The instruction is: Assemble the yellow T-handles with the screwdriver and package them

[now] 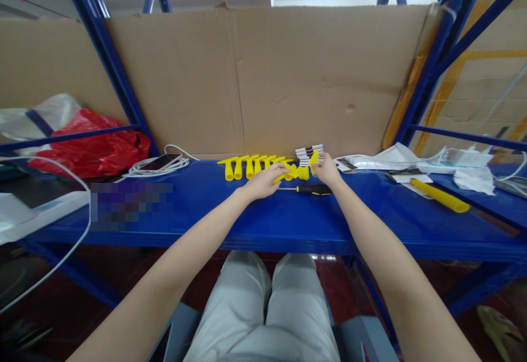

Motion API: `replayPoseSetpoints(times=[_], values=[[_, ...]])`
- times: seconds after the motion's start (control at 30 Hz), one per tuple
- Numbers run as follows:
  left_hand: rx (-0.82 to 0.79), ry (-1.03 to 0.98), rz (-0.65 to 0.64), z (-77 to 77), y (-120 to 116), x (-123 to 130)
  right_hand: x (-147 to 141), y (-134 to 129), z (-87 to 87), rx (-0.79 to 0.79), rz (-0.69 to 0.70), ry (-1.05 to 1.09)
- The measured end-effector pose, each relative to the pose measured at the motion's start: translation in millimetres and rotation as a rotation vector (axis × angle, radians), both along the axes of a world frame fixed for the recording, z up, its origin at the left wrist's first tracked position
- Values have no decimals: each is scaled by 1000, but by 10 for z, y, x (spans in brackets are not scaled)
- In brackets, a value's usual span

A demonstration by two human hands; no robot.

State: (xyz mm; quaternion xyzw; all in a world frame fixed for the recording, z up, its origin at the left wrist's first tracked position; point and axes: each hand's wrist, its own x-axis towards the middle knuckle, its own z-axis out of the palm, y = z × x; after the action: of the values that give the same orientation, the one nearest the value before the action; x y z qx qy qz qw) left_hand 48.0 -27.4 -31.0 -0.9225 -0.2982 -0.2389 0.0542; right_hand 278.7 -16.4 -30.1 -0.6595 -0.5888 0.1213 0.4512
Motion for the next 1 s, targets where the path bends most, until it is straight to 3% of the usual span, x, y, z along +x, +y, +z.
replayPoseSetpoints(times=[0.17, 0.43, 0.73, 1.0], values=[[-12, -48, -11, 0, 23, -19, 19, -19, 36, -219, -36, 163], [-1, -42, -24, 16, 8, -16, 8, 208, 116, -365, -112, -63], [10, -55, -7, 15, 12, -29, -52, 506, 119, -471, -162, -177], [-2, -52, 1, 30, 11, -38, -56, 437, 83, -450, -50, -350]])
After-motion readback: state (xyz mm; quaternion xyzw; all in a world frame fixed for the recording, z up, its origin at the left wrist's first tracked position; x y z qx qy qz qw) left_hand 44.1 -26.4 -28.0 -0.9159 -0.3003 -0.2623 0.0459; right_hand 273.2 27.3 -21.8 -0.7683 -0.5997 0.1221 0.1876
